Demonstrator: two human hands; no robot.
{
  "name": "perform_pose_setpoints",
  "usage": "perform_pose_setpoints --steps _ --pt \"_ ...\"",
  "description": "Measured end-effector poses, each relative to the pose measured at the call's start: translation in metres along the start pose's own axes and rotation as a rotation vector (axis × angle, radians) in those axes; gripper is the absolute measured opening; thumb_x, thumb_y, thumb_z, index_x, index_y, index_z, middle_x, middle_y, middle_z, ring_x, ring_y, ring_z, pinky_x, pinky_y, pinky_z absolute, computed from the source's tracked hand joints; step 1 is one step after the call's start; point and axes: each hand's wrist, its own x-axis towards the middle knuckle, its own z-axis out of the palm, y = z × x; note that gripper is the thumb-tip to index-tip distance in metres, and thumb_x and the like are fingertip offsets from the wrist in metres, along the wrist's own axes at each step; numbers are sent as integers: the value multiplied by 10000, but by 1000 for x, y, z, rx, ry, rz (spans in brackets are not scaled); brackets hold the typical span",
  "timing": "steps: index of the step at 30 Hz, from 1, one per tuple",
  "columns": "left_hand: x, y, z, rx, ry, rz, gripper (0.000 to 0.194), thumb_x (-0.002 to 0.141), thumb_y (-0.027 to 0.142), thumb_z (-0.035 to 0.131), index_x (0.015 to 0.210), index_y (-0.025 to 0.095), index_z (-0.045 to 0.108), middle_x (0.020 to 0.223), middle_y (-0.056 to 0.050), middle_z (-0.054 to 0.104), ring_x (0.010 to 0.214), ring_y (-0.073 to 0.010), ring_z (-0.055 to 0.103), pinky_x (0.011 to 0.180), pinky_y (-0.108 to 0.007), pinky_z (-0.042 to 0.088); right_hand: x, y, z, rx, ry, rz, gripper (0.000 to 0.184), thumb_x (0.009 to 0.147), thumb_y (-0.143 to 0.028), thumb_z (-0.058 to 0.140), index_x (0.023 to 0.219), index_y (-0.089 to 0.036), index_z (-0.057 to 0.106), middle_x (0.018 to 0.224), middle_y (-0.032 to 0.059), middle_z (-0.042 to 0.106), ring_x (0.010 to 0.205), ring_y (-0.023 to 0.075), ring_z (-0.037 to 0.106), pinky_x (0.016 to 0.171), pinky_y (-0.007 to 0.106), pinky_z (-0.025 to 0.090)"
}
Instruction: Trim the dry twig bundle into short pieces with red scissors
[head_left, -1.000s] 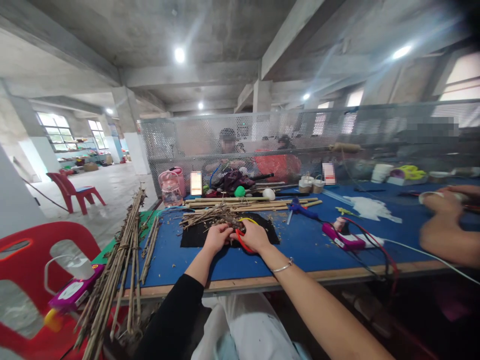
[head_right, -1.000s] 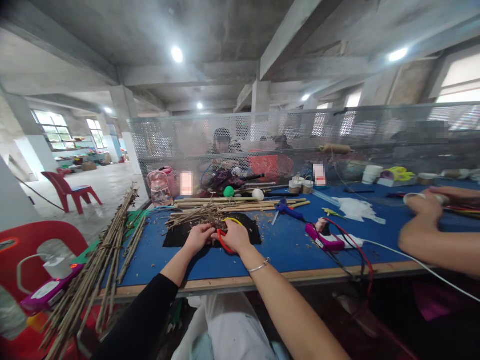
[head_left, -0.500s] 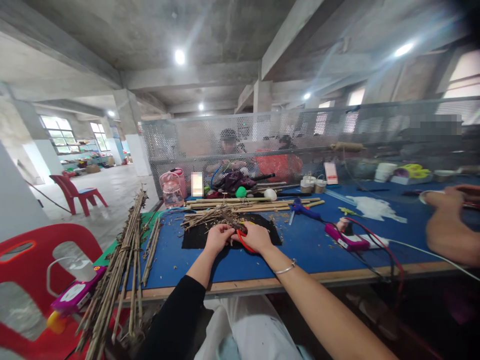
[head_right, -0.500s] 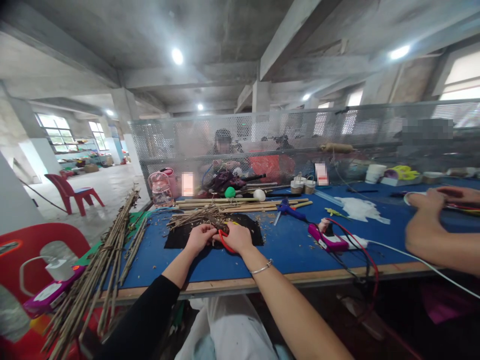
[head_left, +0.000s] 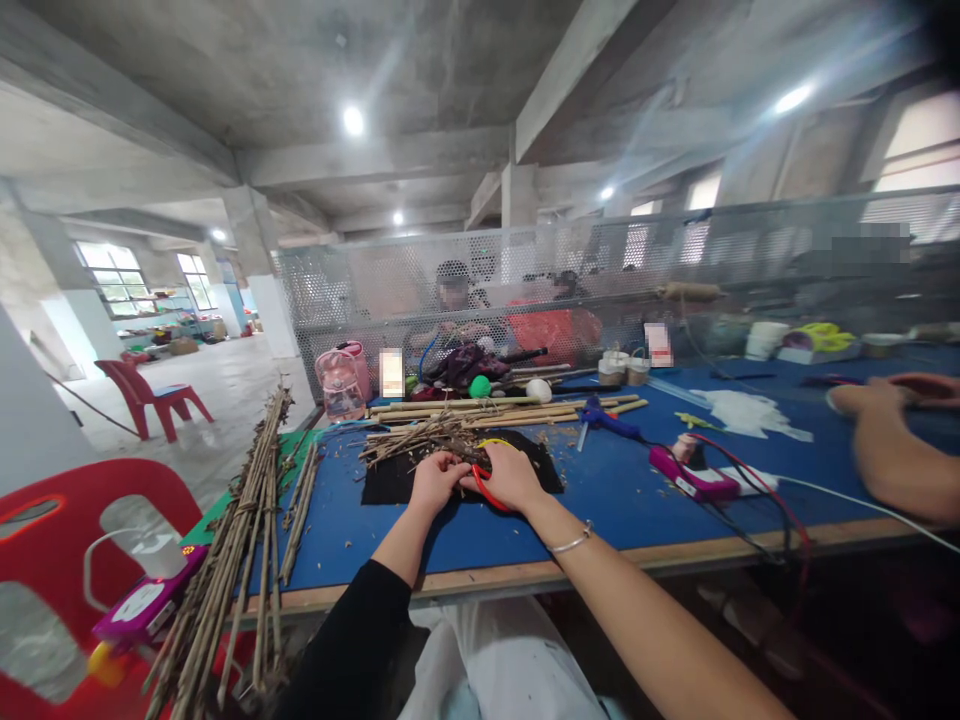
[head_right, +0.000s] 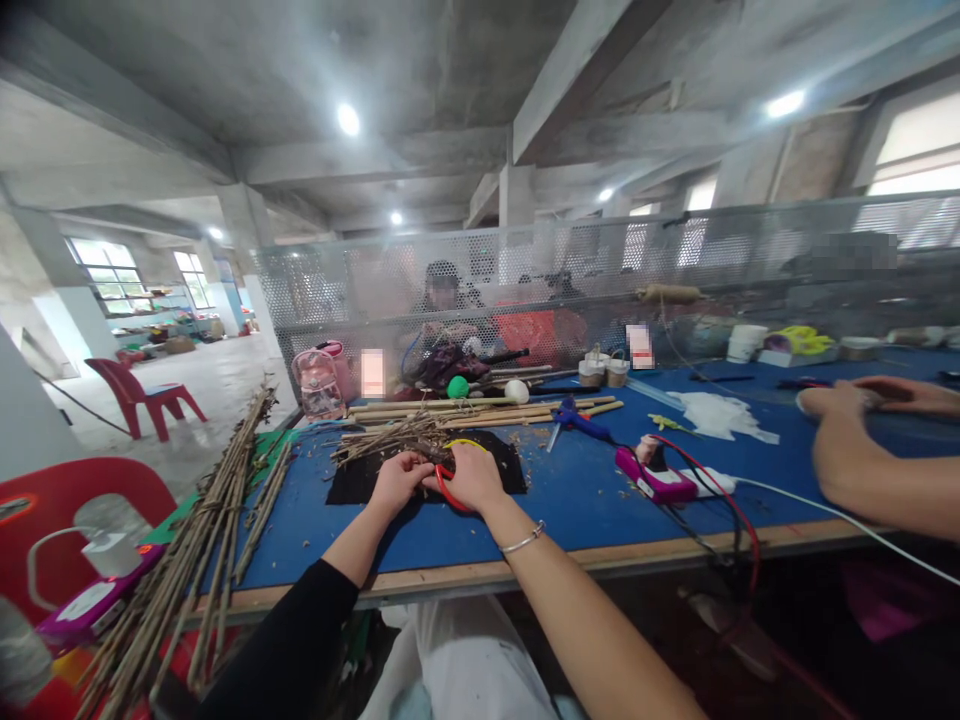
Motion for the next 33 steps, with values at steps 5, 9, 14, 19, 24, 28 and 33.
perform_pose_setpoints --steps 5,9,14,19,24,28,33 --pt "0 -1 -1 7 -29 17 211 630 327 626 708 132 604 488 36 524 413 -62 421 416 -175 312 -1 -2 -1 8 -38 56 518 667 -650 503 882 -181 539 838 73 623 810 214 579 689 291 384" --pt "-2 2 -3 14 -58 52 252 658 344 603 775 126 648 532 19 552 425 -60 411 422 -178 306 -2 -1 0 2 -58 117 536 657 -671 492 913 -202 541 829 63 641 784 217 598 644 282 388" --pt "-4 6 -3 17 -56 11 267 681 350 581 814 130 654 500 27 520 408 -56 381 400 -176 277 -2 0 1 6 -103 140 520 657 -683 478 883 -226 582 849 63 654 793 223 607 641 283 395" --pt "-4 7 -1 14 -61 -42 263 678 353 586 812 134 638 485 29 515 400 -64 399 387 -178 288 -2 2 2 18 -99 165 505 667 -679 469 888 -246 607 851 63 659 802 228 608 651 286 394" --pt "-3 4 -3 35 -73 -36 285 706 389 544 824 147 639 549 9 561 432 -76 445 402 -181 338 -2 4 3 70 -41 81 520 663 -663 494 938 -228 575 893 58 641 850 216 584 672 279 387" --pt "-2 0 -4 54 -86 -8 285 716 404 525 759 141 625 537 12 545 424 -70 427 397 -174 334 -2 5 4 64 -23 20 508 673 -637 508 907 -190 559 907 74 617 871 210 560 712 282 370" --pt "-2 0 -3 80 -96 -5 297 708 425 530 694 137 605 548 10 550 438 -68 429 413 -174 348 -2 4 4 56 -59 4 516 699 -628 478 961 -186 528 985 92 594 952 232 523 752 326 347"
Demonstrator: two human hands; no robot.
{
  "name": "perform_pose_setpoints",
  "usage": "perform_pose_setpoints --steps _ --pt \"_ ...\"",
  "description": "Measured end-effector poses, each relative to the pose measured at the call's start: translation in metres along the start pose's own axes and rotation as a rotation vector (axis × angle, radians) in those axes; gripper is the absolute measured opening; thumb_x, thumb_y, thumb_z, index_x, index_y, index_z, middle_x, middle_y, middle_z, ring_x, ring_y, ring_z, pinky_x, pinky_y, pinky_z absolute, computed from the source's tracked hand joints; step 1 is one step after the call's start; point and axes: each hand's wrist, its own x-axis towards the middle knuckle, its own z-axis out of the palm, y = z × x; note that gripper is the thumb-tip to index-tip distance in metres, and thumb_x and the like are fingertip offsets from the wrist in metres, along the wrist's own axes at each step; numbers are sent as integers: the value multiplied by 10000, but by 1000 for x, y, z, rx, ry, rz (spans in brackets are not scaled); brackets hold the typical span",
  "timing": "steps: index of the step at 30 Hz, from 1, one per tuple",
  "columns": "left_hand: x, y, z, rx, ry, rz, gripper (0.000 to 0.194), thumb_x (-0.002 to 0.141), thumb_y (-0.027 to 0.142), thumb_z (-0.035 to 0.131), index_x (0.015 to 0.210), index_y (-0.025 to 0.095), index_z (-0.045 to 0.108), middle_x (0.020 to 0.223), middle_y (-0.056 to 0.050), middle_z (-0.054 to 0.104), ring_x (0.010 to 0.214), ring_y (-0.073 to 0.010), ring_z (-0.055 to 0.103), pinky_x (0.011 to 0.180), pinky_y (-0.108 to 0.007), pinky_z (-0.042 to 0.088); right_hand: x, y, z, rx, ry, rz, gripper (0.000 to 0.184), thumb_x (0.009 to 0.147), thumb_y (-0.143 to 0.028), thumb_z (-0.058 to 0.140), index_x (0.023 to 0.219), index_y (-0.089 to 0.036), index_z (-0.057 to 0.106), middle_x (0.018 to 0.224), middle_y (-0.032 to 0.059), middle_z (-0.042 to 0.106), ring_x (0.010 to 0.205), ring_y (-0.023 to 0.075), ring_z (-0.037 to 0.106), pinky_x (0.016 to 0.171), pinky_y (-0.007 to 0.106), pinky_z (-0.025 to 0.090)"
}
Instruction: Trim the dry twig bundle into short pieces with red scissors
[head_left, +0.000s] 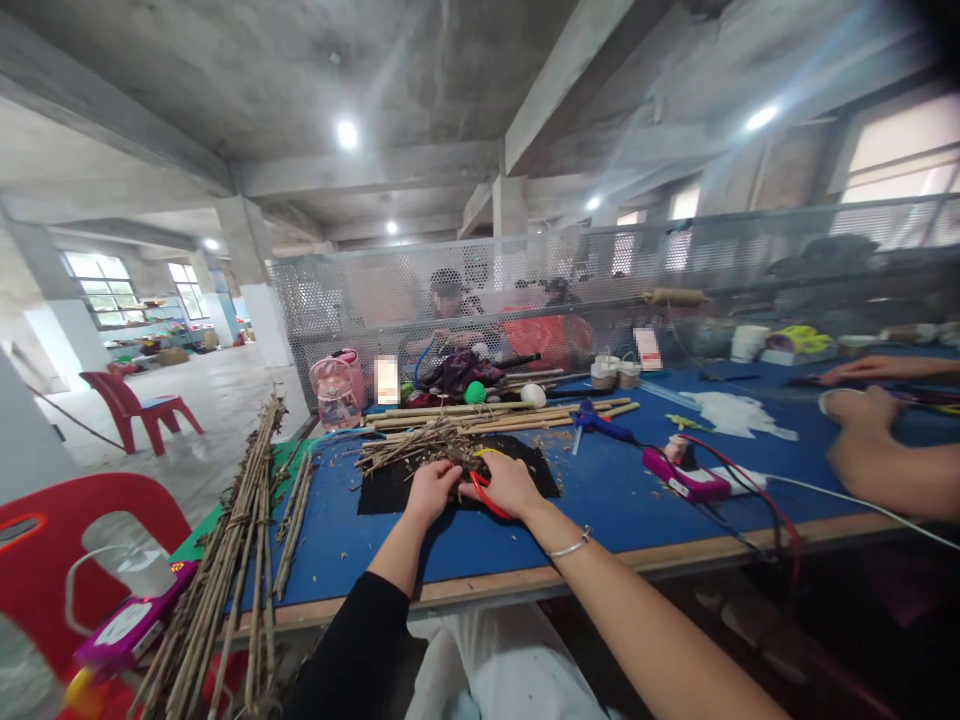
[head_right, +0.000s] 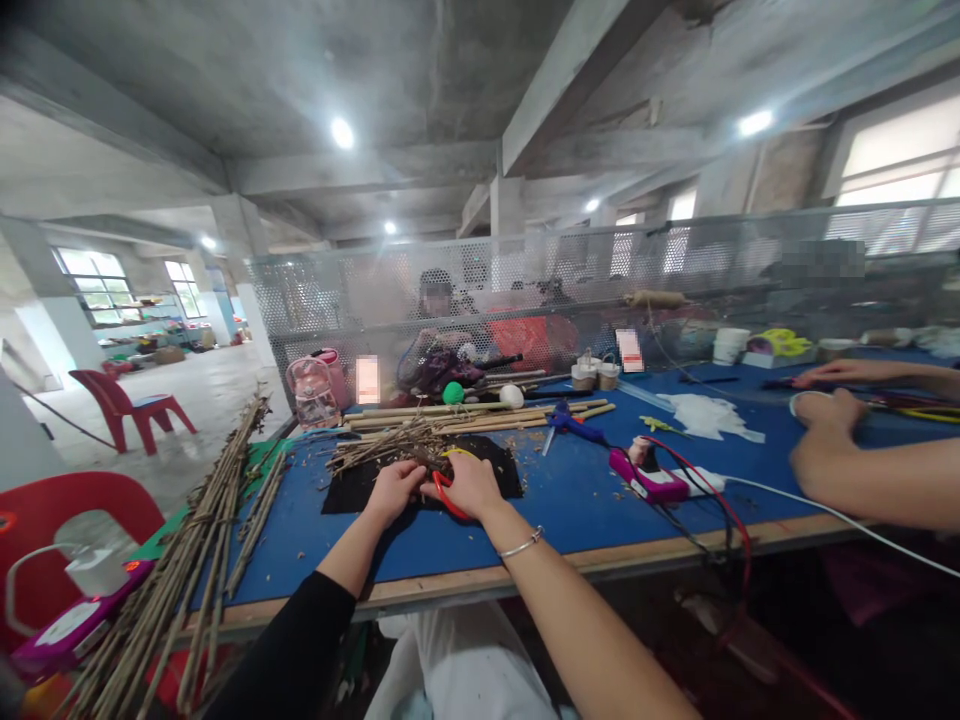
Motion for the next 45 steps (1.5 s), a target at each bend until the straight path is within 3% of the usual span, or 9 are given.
perform_pose_setpoints --steps 10,15,19,23,37,41,45 --pt "-1 0 0 3 5 25 358 703 470 522 709 126 618 552 6 551 429 -71 413 417 -187 356 -4 -5 -5 -20 24 26 550 690 -629 487 1003 -178 511 1023 111 571 998 251 496 788 364 327" --pt "1 3 3 48 29 2 355 700 468 519 666 130 621 513 9 534 409 -72 402 399 -187 342 -4 -6 -8 5 24 6 491 680 -625 505 881 -178 538 898 81 608 864 215 554 721 302 362" --pt "10 7 6 96 45 -10 333 714 448 498 657 143 620 520 7 544 399 -78 405 394 -197 332 -3 -5 -8 30 13 83 473 683 -624 503 883 -196 535 847 54 624 791 196 581 644 271 375" --pt "13 7 7 148 67 60 327 723 434 492 661 144 630 512 8 535 411 -82 413 407 -197 322 -3 -5 -8 10 -3 146 501 675 -640 499 921 -205 538 858 55 637 796 206 599 645 276 389" --pt "5 -3 2 -32 26 26 305 721 422 515 750 139 623 589 -7 581 431 -71 418 408 -182 325 -4 -4 -8 -22 -69 126 500 670 -681 464 858 -237 596 845 61 659 803 221 609 647 277 394" --pt "5 -2 4 -84 10 -11 309 717 435 523 748 139 605 625 -20 611 451 -78 456 409 -177 324 -3 -4 -7 -15 -29 92 549 646 -679 496 948 -224 561 904 58 635 851 213 588 681 279 388" --pt "5 -1 5 -136 -5 -12 306 720 440 518 684 140 568 643 -27 620 457 -78 467 413 -179 331 -2 -3 -6 -26 36 12 568 630 -686 506 896 -186 545 883 66 616 840 213 573 679 279 385"
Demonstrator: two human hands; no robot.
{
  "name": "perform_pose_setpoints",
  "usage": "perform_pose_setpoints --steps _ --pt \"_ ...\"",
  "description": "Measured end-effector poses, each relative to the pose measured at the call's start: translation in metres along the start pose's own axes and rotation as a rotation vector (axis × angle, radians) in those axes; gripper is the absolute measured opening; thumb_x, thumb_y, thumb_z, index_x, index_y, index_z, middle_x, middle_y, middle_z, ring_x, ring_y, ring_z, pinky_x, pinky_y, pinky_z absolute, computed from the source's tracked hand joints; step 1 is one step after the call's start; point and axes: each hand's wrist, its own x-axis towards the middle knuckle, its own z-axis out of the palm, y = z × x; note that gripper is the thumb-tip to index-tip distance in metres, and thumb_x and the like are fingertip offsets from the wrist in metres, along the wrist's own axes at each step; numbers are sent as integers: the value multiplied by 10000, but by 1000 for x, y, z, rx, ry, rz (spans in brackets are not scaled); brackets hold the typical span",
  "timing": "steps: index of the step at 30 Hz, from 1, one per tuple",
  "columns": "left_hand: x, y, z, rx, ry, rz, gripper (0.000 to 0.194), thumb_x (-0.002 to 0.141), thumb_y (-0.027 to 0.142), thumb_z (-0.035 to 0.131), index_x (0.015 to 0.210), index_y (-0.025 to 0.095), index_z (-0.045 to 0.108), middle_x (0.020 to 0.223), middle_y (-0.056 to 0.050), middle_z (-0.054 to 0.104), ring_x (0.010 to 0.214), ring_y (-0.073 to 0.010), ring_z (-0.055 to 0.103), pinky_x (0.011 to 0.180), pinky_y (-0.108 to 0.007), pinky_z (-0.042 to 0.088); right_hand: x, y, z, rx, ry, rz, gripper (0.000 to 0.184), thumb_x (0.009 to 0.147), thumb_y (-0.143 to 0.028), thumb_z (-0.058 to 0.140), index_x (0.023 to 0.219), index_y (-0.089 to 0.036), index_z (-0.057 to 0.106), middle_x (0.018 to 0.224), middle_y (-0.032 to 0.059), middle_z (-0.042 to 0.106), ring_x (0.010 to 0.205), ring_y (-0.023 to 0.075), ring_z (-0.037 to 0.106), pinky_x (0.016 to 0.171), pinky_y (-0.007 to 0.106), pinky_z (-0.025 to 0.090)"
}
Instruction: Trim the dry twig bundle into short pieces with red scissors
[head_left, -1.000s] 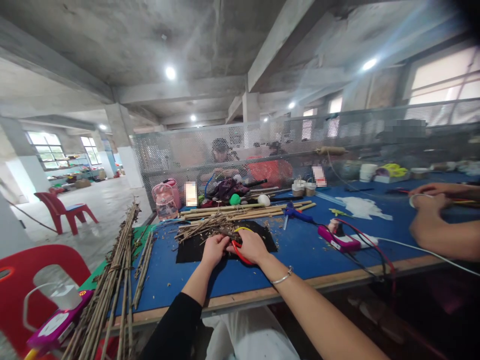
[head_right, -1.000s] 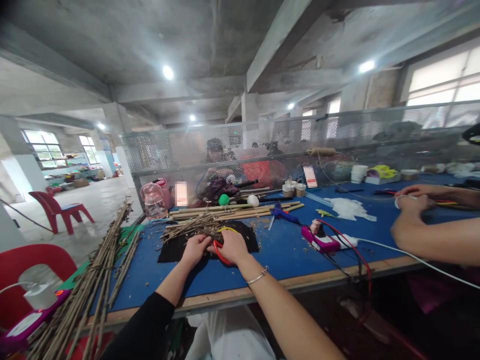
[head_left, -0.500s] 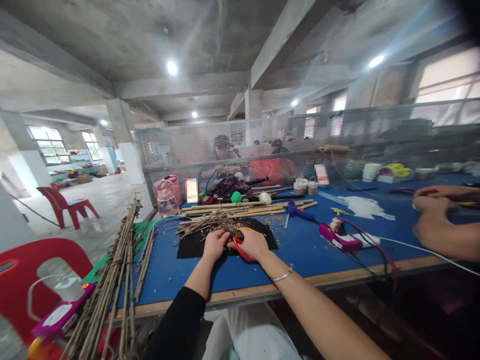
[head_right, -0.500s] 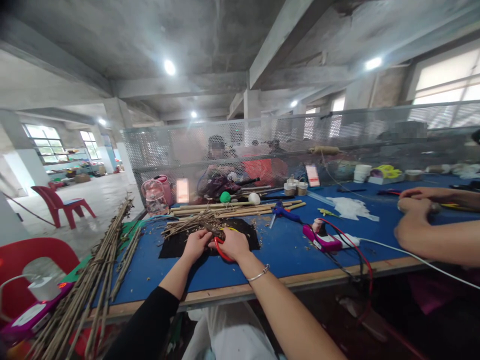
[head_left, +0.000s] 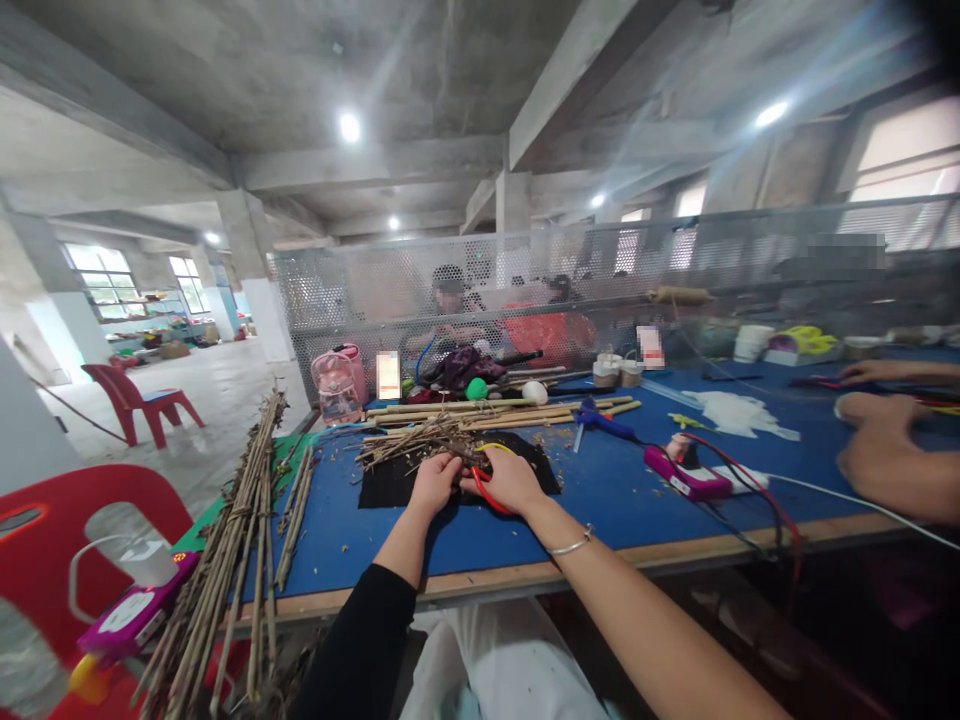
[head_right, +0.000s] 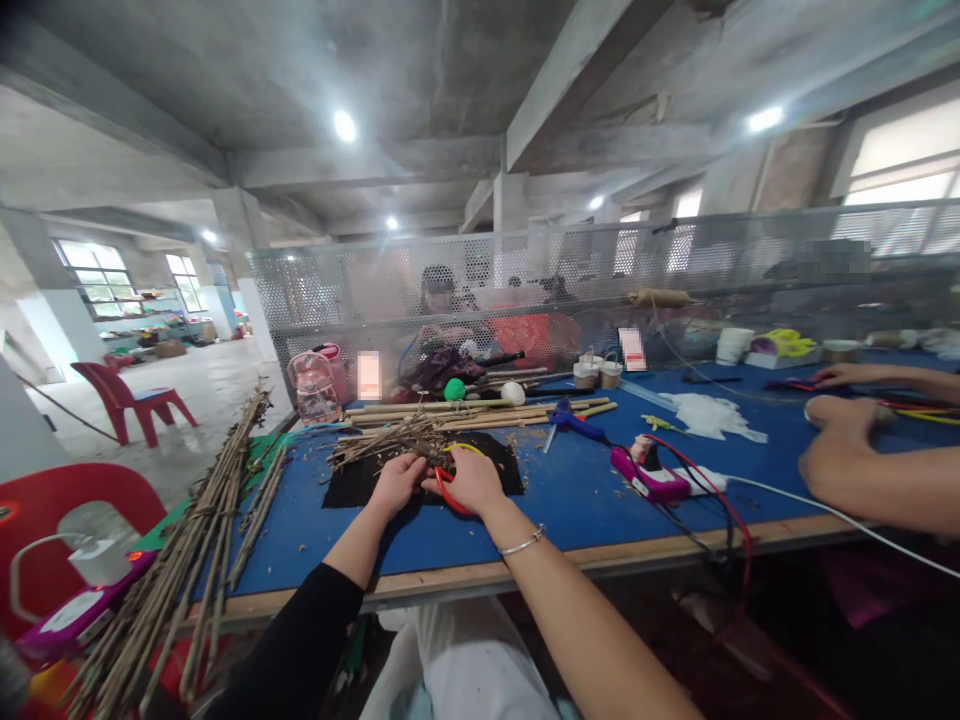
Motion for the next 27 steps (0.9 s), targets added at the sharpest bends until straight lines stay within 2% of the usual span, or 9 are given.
perform_pose_setpoints --steps 6,12,17,21,27 --pt "0 1 1 13 -4 11 322 724 449 507 653 140 563 602 -16 598 446 -75 454 406 -180 325 0 -1 -2 -17 12 -27 566 637 -682 504 887 -175 538 899 77 610 873 222 562 714 291 381" --pt "-2 4 1 44 25 18 302 726 423 505 656 137 573 573 2 575 436 -68 431 409 -181 340 -2 -2 -2 -14 -70 66 550 658 -689 476 921 -211 544 853 62 635 806 217 598 669 286 393" --pt "-2 4 2 70 40 25 241 679 346 580 775 128 618 564 10 571 432 -64 427 413 -179 349 -1 -1 0 -26 -22 99 542 651 -695 470 885 -212 546 828 47 644 791 222 606 627 277 392" --pt "-2 4 1 50 64 1 203 675 319 585 714 124 628 554 5 570 443 -67 446 437 -185 371 -1 -1 -1 -12 -26 115 543 648 -703 461 857 -211 554 817 40 649 787 218 609 614 268 385" --pt "-1 3 -1 55 9 15 263 708 317 548 862 136 662 597 -6 609 441 -68 448 445 -187 364 0 1 -1 11 -72 129 539 663 -711 432 855 -230 581 827 51 658 784 217 610 609 268 378"
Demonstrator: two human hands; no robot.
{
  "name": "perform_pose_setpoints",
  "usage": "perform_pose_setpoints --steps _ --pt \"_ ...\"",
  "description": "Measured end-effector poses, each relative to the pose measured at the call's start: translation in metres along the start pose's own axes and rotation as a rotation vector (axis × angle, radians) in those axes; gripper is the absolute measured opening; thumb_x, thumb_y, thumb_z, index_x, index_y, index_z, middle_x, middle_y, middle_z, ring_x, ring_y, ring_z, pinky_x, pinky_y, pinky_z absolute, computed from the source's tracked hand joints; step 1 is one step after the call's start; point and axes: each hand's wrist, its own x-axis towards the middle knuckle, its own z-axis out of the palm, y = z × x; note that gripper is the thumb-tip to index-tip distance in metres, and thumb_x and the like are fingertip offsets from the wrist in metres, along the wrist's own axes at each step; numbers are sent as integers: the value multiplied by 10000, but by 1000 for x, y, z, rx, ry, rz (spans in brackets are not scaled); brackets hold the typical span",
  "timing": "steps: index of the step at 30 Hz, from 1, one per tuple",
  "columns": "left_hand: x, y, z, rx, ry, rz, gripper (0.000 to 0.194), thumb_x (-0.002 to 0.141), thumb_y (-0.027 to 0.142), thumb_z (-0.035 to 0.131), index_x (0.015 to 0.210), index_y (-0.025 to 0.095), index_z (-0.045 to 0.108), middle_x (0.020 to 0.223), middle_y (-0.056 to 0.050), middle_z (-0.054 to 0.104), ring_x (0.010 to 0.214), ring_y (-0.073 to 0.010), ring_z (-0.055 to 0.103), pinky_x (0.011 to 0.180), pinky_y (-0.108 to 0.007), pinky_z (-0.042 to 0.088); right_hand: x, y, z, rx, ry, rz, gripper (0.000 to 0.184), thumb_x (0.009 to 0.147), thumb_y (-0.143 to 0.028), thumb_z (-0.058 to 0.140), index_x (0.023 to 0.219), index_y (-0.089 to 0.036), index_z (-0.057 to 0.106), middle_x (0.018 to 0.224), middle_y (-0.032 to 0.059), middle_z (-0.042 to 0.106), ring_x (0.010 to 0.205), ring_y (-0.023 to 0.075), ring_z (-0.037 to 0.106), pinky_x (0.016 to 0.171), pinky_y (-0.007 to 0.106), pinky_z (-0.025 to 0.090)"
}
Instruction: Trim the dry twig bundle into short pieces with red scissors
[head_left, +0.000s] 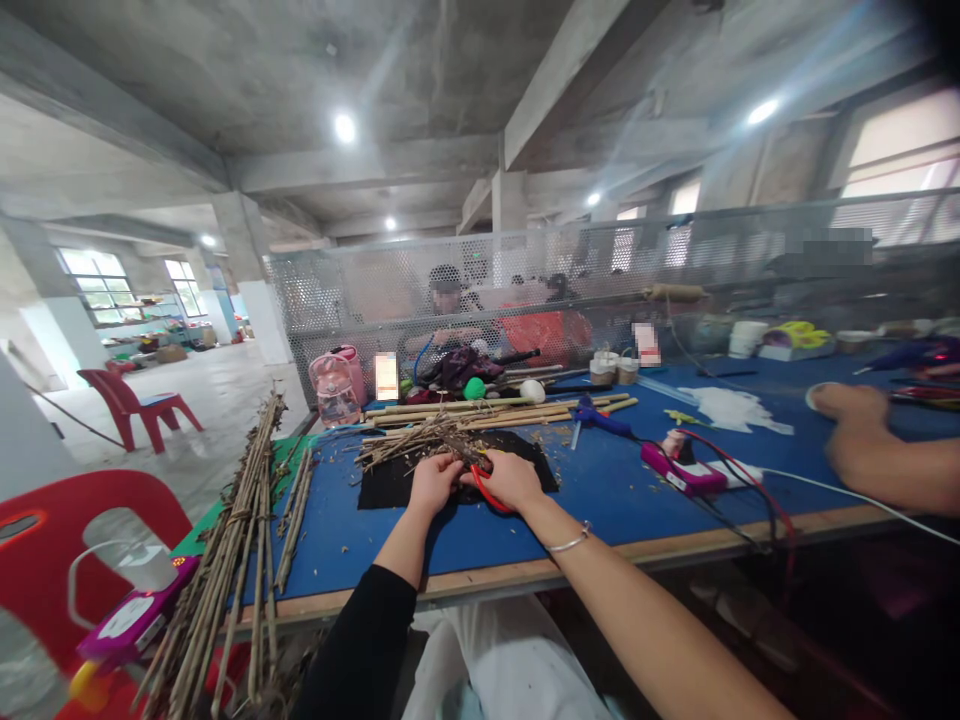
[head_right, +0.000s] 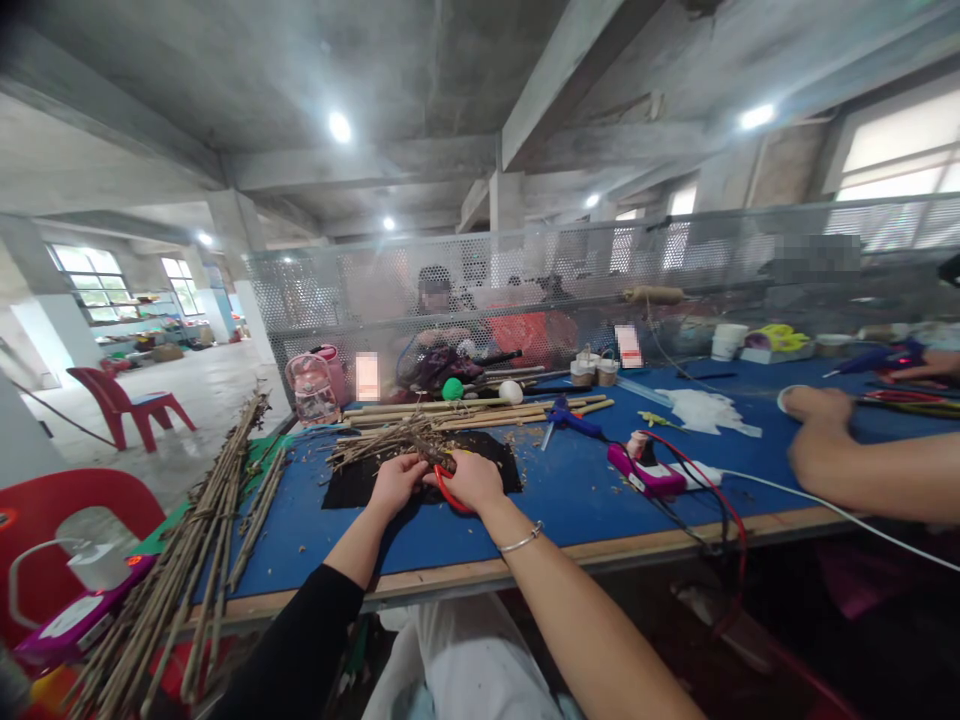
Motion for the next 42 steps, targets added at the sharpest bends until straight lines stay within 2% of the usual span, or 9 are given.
perform_pose_setpoints --steps 9,18,21,25,31,37,42 --pt "0 0 1 -8 12 -17 240 715 357 531 705 131 610 696 -37 639 489 -75 481 445 -181 365 0 1 3 -11 78 -74 586 633 -699 486 928 -197 548 885 72 619 833 213 570 684 284 370" --pt "3 -8 0 -22 -15 22 280 707 391 529 705 123 608 619 -23 613 447 -73 444 435 -193 340 0 -1 5 -54 138 -116 572 654 -659 499 956 -174 509 974 105 579 949 252 508 775 364 331" --pt "3 -8 1 -71 -23 1 283 701 400 535 731 128 605 653 -24 622 455 -73 452 435 -192 334 -1 -1 6 -47 139 -133 564 659 -657 493 951 -175 503 980 103 577 955 255 502 768 365 332" --pt "2 -5 2 -78 -30 -2 305 691 418 544 705 120 611 590 -12 589 436 -68 423 433 -194 326 -1 -1 4 -26 157 -154 529 683 -637 484 939 -174 506 974 100 582 945 243 510 761 344 340" --pt "1 -1 2 -97 -46 -16 340 682 445 553 682 110 610 492 12 517 407 -59 383 423 -190 309 0 -1 0 4 94 -143 491 681 -625 508 887 -179 518 865 74 608 829 205 557 693 288 369" --pt "1 -2 1 -82 -8 -16 323 689 435 549 729 123 624 614 -20 603 456 -73 457 444 -190 346 -1 -2 1 -20 40 -60 506 684 -656 476 907 -205 526 841 55 633 785 205 592 641 278 378" --pt "1 -1 1 -72 -3 -4 293 696 389 554 812 135 643 662 -23 630 452 -66 457 435 -182 341 0 -2 1 -40 19 -41 503 687 -680 445 845 -214 548 819 51 644 763 203 606 618 265 381"
